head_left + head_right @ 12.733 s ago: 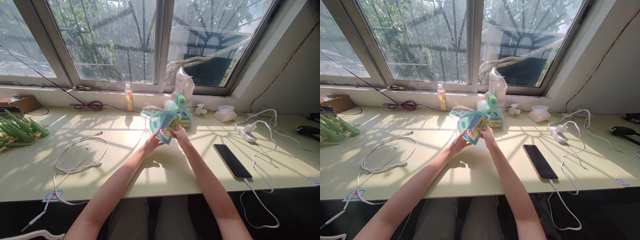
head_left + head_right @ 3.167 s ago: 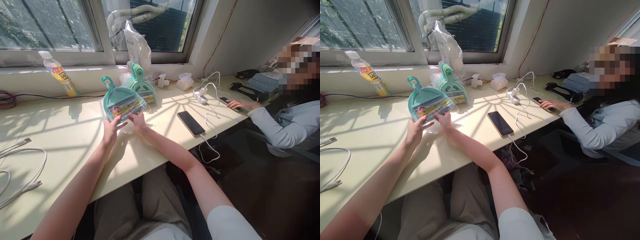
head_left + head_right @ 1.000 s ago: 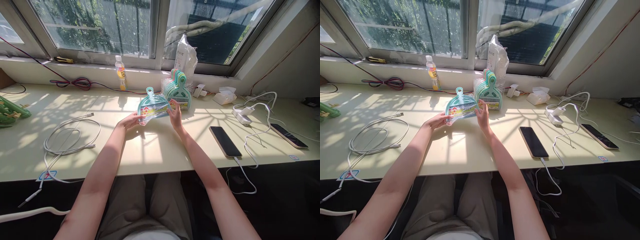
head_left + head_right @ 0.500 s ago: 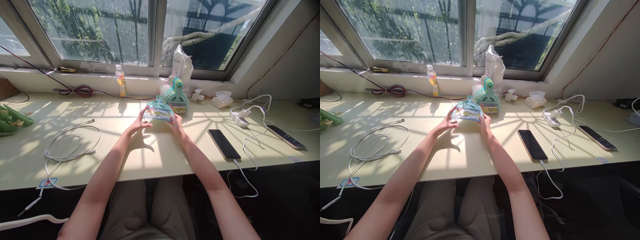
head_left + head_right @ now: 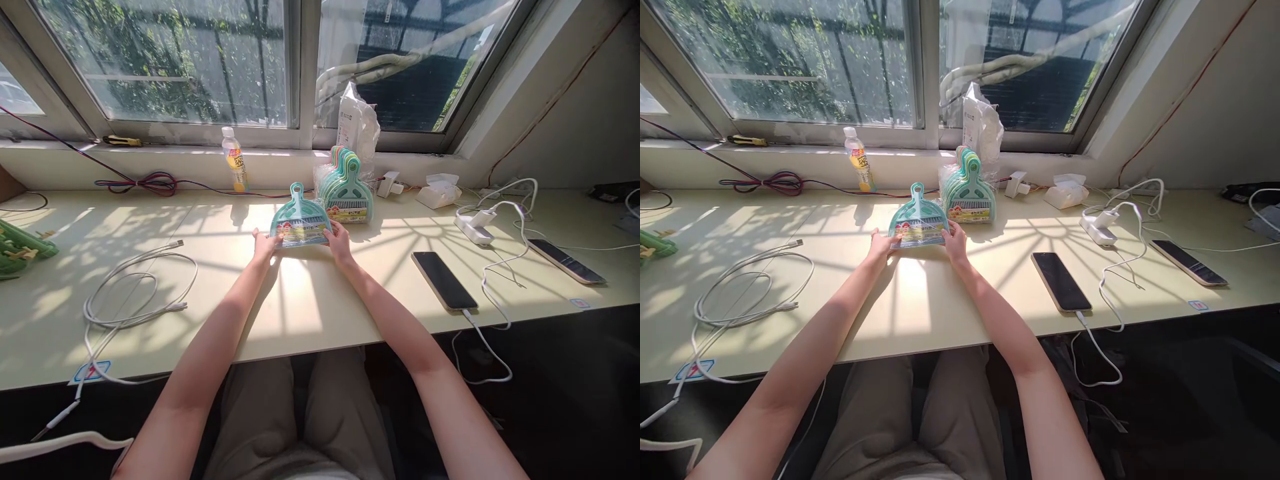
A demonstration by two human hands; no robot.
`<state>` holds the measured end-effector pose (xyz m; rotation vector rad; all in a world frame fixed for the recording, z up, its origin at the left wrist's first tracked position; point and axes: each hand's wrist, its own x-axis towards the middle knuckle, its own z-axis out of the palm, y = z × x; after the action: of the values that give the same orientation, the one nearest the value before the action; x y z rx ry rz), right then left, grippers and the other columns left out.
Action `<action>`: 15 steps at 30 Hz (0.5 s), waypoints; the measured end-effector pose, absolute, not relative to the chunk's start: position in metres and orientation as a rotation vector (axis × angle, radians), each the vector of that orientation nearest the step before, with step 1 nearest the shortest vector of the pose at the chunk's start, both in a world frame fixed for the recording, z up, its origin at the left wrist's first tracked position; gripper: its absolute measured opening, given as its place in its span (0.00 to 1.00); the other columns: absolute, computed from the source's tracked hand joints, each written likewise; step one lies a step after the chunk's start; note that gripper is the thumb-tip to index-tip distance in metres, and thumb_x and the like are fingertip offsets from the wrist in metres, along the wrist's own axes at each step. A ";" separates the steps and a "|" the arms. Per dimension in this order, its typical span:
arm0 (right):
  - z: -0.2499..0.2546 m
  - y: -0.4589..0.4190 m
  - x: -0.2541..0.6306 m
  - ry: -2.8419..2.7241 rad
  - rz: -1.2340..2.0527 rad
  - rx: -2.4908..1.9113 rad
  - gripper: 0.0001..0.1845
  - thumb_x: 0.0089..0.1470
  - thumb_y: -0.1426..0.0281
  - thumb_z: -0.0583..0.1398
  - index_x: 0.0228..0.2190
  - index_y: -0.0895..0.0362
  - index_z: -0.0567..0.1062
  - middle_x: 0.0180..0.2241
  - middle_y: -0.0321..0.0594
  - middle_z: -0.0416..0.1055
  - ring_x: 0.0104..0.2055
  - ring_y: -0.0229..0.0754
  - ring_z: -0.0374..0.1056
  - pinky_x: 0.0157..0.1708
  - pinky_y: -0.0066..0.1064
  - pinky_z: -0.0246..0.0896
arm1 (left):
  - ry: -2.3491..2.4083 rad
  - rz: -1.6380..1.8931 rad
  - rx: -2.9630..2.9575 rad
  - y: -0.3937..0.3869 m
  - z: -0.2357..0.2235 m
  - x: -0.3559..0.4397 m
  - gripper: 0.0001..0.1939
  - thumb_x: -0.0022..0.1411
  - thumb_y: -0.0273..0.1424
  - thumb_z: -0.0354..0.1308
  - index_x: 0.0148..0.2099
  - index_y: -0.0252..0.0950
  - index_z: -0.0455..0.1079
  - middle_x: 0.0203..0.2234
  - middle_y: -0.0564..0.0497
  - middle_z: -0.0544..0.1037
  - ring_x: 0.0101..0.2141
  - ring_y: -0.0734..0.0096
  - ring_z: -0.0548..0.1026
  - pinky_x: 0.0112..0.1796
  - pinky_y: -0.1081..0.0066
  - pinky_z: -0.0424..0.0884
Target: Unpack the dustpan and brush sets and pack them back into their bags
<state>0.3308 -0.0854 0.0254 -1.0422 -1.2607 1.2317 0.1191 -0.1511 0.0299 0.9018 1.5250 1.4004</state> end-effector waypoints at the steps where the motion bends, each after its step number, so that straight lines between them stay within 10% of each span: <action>1: 0.026 -0.085 0.332 -1.276 1.235 -1.046 0.27 0.52 0.57 0.66 0.52 0.52 0.75 0.46 0.45 0.81 0.49 0.51 0.79 0.45 0.44 0.81 | 1.560 1.421 0.889 -0.150 0.029 0.121 0.38 0.61 0.26 0.65 0.71 0.42 0.58 0.47 0.45 0.80 0.53 0.57 0.80 0.54 0.61 0.78; 6: 0.032 -0.084 0.338 -1.309 1.349 -1.057 0.29 0.53 0.56 0.69 0.53 0.50 0.72 0.47 0.43 0.80 0.50 0.50 0.79 0.44 0.41 0.82 | 1.593 1.488 1.008 -0.149 0.034 0.128 0.17 0.59 0.24 0.63 0.51 0.38 0.73 0.49 0.44 0.81 0.54 0.59 0.79 0.57 0.62 0.76; 15: 0.038 -0.088 0.346 -1.285 1.426 -1.139 0.36 0.40 0.68 0.79 0.48 0.52 0.70 0.37 0.38 0.81 0.40 0.49 0.82 0.38 0.42 0.83 | 1.817 1.487 1.165 -0.157 0.042 0.138 0.37 0.68 0.24 0.53 0.76 0.40 0.55 0.66 0.39 0.71 0.69 0.54 0.66 0.66 0.56 0.67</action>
<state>0.3459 -0.0878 0.0380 -1.1391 -1.2849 1.4264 0.1375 -0.1570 0.0415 1.1646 1.8171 1.4866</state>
